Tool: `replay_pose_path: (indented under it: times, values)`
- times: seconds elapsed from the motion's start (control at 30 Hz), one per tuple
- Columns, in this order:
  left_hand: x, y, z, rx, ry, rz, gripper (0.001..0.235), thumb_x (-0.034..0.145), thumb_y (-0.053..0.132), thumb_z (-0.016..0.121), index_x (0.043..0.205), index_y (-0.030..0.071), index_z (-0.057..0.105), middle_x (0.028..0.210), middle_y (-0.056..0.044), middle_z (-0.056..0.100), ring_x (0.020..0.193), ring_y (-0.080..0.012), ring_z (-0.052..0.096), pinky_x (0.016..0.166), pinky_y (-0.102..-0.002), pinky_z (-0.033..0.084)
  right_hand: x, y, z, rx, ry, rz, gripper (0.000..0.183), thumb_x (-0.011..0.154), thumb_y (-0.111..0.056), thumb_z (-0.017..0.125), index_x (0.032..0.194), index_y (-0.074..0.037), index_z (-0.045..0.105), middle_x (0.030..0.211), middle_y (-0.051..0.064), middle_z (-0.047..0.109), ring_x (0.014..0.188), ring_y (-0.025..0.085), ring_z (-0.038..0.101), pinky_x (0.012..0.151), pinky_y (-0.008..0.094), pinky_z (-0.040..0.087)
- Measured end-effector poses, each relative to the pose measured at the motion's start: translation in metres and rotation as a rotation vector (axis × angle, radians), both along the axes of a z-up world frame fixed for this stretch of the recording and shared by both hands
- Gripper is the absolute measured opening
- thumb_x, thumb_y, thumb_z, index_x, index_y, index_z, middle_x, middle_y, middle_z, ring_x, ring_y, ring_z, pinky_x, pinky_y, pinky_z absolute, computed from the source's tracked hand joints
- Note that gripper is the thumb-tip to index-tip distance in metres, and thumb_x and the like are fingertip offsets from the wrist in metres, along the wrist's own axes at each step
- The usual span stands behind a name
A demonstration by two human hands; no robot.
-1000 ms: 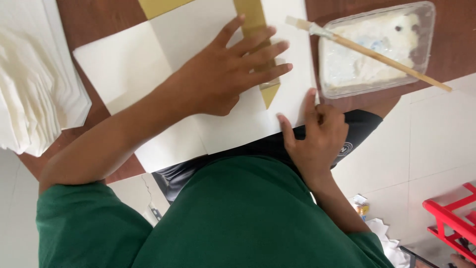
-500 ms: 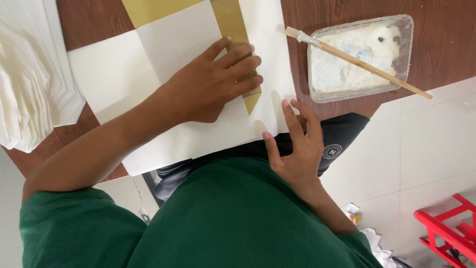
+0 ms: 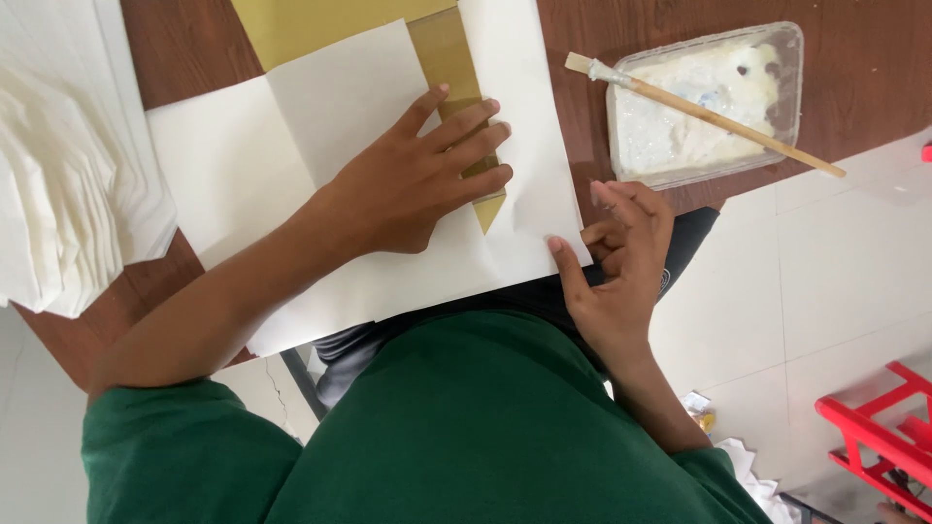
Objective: The person folds a white paper sheet into a box shape, using a brush to apply glue from a container to secure the folds. They then place a yellow paper sheet inside the box and fold the white flaps over it.
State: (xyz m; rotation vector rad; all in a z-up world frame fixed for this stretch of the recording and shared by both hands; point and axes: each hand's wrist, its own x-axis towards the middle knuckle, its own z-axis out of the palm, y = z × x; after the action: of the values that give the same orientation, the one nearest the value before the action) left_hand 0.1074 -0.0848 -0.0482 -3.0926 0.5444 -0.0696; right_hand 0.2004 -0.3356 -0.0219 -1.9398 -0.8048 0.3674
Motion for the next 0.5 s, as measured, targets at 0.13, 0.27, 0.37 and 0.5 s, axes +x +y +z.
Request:
replay_pose_path:
  times: [0.13,0.27,0.37,0.5]
  values:
    - [0.0016,0.0030,0.0021,-0.054,-0.003,-0.007,0.062,0.074,0.018,0.075,0.133,0.021,0.054,0.150,-0.013,0.051,0.147,-0.0355,0.039,0.119,-0.054,0.030,0.0008,0.0017,-0.0065,-0.057,-0.021,-0.077,0.048,0.094,-0.005,0.083,0.135,-0.010,0.058,0.132,0.013,0.048,0.086,0.013,0.062,0.075,0.021,0.057]
    - [-0.0003,0.0052,0.0025,-0.061,-0.003,-0.012,0.066,0.071,0.017,0.076,0.132,0.020,0.054,0.151,-0.014,0.050,0.146,-0.0367,0.038,0.117,-0.055,0.033,-0.0009,0.0078,-0.0089,-0.079,-0.059,-0.121,0.041,0.096,-0.005,0.083,0.131,-0.009,0.063,0.119,0.009,0.056,0.082,0.012,0.058,0.071,0.020,0.055]
    - [0.0000,0.0043,0.0031,-0.020,-0.014,0.000,0.067,0.066,0.022,0.080,0.128,0.021,0.056,0.151,-0.014,0.050,0.146,-0.0358,0.040,0.113,-0.054,0.037,0.0025,0.0082,-0.0070,-0.116,-0.111,-0.080,0.038,0.099,-0.005,0.080,0.131,-0.005,0.061,0.099,0.006,0.068,0.077,0.013,0.061,0.072,0.023,0.052]
    - [0.0011,0.0039,0.0037,-0.051,-0.015,0.006,0.072,0.062,0.023,0.083,0.130,0.020,0.056,0.153,-0.017,0.048,0.145,-0.0372,0.040,0.113,-0.054,0.036,0.0055,0.0090,-0.0084,-0.186,-0.223,-0.001,0.040,0.094,-0.012,0.086,0.128,-0.003,0.067,0.102,0.008,0.068,0.080,0.016,0.061,0.075,0.027,0.055]
